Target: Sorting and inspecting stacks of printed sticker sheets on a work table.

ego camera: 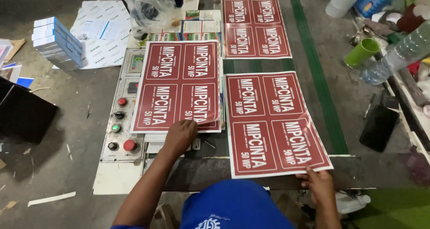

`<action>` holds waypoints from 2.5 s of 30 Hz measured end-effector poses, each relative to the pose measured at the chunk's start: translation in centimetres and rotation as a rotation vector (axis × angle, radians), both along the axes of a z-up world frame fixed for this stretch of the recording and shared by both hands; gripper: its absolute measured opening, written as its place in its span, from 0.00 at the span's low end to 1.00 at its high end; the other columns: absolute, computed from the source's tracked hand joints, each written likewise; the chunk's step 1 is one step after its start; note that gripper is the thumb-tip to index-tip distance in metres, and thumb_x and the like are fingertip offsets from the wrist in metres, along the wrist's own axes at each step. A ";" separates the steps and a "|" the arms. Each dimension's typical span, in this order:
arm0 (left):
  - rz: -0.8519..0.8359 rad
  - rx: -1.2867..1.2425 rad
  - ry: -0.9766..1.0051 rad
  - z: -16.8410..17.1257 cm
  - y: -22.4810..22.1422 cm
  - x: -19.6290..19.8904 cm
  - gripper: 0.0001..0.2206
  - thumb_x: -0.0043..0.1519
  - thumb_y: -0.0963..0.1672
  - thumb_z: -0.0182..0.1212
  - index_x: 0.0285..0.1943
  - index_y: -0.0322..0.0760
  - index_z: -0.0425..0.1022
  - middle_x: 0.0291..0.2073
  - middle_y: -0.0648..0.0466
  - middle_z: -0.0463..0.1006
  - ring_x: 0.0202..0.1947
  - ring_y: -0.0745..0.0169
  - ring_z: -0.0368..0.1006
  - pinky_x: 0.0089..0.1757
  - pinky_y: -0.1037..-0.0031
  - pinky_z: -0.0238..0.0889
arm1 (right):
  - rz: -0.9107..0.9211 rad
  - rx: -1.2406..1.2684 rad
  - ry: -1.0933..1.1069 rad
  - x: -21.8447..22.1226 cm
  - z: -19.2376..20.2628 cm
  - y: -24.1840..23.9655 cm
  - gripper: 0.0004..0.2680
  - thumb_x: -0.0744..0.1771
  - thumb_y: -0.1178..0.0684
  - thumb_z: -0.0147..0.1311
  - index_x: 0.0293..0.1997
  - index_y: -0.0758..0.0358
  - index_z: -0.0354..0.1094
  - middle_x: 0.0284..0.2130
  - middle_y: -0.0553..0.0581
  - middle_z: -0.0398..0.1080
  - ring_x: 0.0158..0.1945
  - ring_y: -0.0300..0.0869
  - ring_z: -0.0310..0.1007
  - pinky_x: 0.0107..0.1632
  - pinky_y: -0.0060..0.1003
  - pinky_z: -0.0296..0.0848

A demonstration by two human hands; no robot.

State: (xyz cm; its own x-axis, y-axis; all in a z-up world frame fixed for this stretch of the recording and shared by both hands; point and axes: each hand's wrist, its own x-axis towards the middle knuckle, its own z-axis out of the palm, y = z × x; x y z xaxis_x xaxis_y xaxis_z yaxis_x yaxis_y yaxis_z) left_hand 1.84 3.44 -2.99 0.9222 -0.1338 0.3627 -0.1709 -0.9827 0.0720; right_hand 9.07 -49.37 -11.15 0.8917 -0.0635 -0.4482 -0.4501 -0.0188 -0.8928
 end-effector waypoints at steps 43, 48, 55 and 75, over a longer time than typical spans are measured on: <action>0.094 -0.221 0.125 3.8 -2.2 -0.3 0.21 0.50 0.48 0.69 0.49 0.35 0.81 0.57 0.44 0.76 0.59 0.41 0.70 0.55 0.50 0.62 | -0.046 0.159 -0.084 3.6 -3.7 1.6 0.09 0.69 0.54 0.56 0.52 0.66 0.69 0.34 0.56 0.74 0.30 0.40 0.71 0.27 0.37 0.67; 0.069 -0.024 0.134 -0.9 1.0 -0.4 0.17 0.58 0.47 0.61 0.53 0.35 0.78 0.59 0.45 0.76 0.61 0.44 0.69 0.56 0.52 0.61 | -0.086 0.061 -0.059 2.4 -2.7 -1.3 0.08 0.70 0.54 0.55 0.52 0.65 0.69 0.34 0.56 0.74 0.30 0.40 0.70 0.27 0.36 0.67; 0.102 0.008 0.136 2.5 0.7 -0.9 0.06 0.61 0.40 0.58 0.44 0.38 0.78 0.43 0.50 0.82 0.46 0.50 0.79 0.47 0.60 0.71 | -0.074 0.064 0.005 1.7 -2.6 -0.2 0.10 0.70 0.54 0.54 0.55 0.64 0.67 0.37 0.57 0.74 0.33 0.42 0.75 0.28 0.36 0.69; 0.397 -0.461 -0.068 7.4 2.5 -1.3 0.08 0.63 0.47 0.66 0.43 0.40 0.83 0.32 0.49 0.84 0.29 0.51 0.80 0.34 0.61 0.73 | 0.065 0.063 -0.103 12.9 3.3 11.2 0.12 0.70 0.53 0.50 0.59 0.64 0.64 0.41 0.59 0.77 0.37 0.44 0.80 0.27 0.33 0.69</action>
State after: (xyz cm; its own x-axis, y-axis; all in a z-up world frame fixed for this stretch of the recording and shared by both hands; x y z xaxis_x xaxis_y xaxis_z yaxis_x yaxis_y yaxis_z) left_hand 0.53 5.98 4.39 0.8420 0.4003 0.3616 0.1828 -0.8424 0.5068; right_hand 21.94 -38.19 -7.81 0.9345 0.0213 -0.3554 -0.3557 0.0121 -0.9345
